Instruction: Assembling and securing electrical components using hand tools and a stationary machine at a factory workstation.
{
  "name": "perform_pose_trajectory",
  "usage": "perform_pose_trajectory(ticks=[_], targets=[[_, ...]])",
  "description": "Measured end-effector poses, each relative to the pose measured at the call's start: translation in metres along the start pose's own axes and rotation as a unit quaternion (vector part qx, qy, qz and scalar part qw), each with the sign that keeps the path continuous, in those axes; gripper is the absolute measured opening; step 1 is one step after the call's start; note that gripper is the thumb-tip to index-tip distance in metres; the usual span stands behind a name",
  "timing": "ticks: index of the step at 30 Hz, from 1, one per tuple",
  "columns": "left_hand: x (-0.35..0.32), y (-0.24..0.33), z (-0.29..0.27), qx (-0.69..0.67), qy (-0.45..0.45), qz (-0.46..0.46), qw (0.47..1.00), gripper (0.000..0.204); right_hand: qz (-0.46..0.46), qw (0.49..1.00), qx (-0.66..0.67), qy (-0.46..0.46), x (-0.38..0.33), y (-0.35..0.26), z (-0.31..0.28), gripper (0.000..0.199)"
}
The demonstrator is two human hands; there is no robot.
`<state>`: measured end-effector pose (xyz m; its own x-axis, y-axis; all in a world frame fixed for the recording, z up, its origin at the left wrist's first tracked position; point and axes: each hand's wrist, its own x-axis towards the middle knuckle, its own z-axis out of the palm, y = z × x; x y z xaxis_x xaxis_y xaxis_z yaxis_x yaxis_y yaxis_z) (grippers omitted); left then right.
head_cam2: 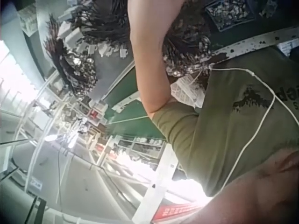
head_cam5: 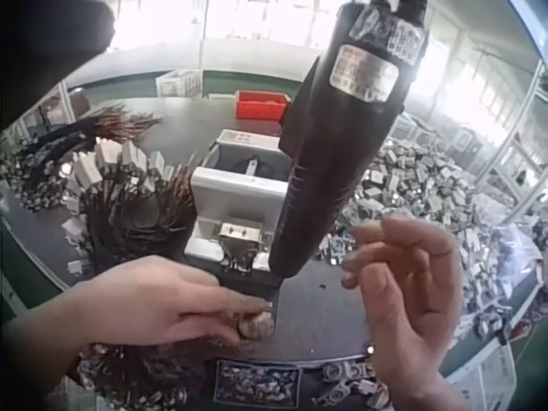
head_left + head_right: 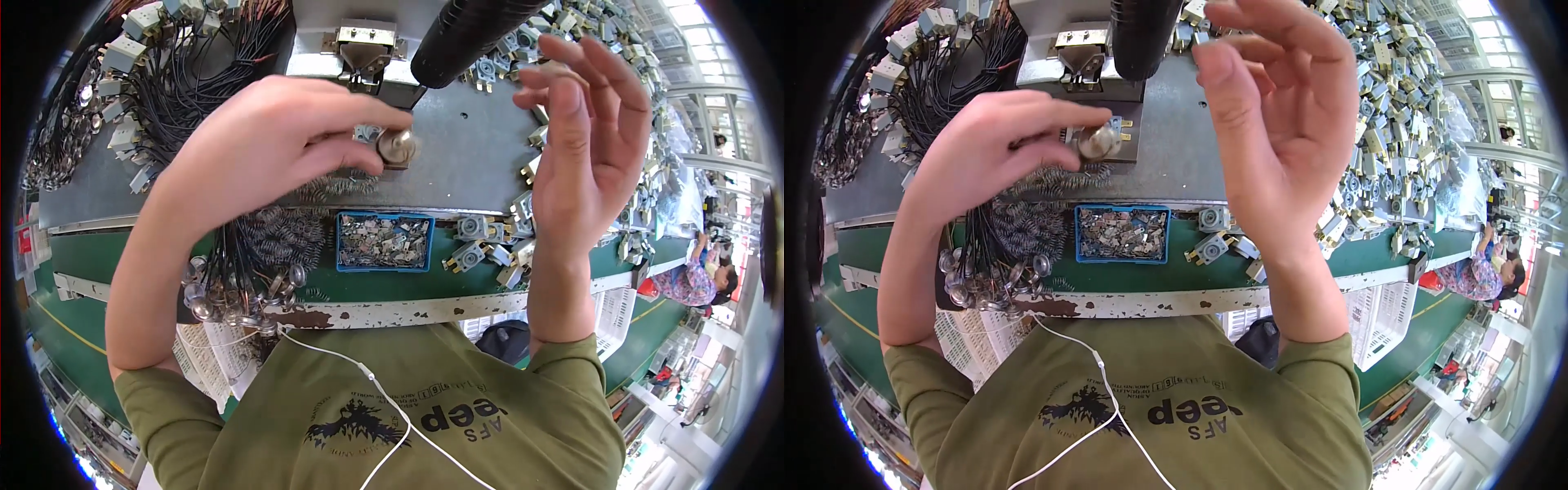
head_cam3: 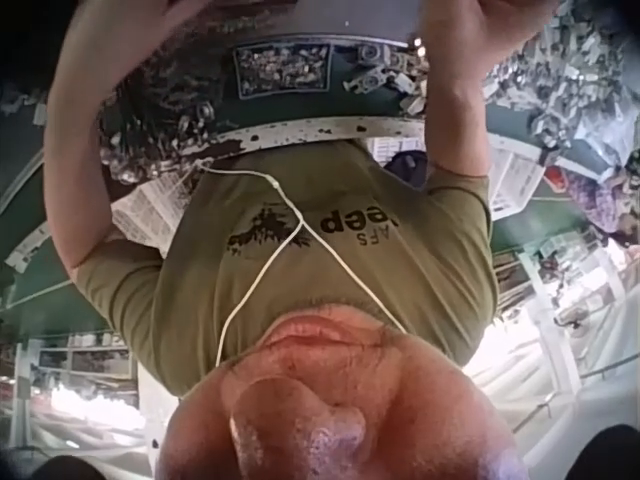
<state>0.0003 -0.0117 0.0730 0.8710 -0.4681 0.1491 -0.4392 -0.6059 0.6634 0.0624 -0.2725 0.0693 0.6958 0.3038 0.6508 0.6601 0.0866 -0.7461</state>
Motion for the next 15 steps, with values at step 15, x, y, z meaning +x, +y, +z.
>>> perform_pose_trajectory(ticks=[15], targets=[[0.001,-0.039,0.035,0.144,-0.024,-0.068,0.987,0.031,0.077,0.997,0.006,0.023,0.069,-0.023,0.062,0.054]])
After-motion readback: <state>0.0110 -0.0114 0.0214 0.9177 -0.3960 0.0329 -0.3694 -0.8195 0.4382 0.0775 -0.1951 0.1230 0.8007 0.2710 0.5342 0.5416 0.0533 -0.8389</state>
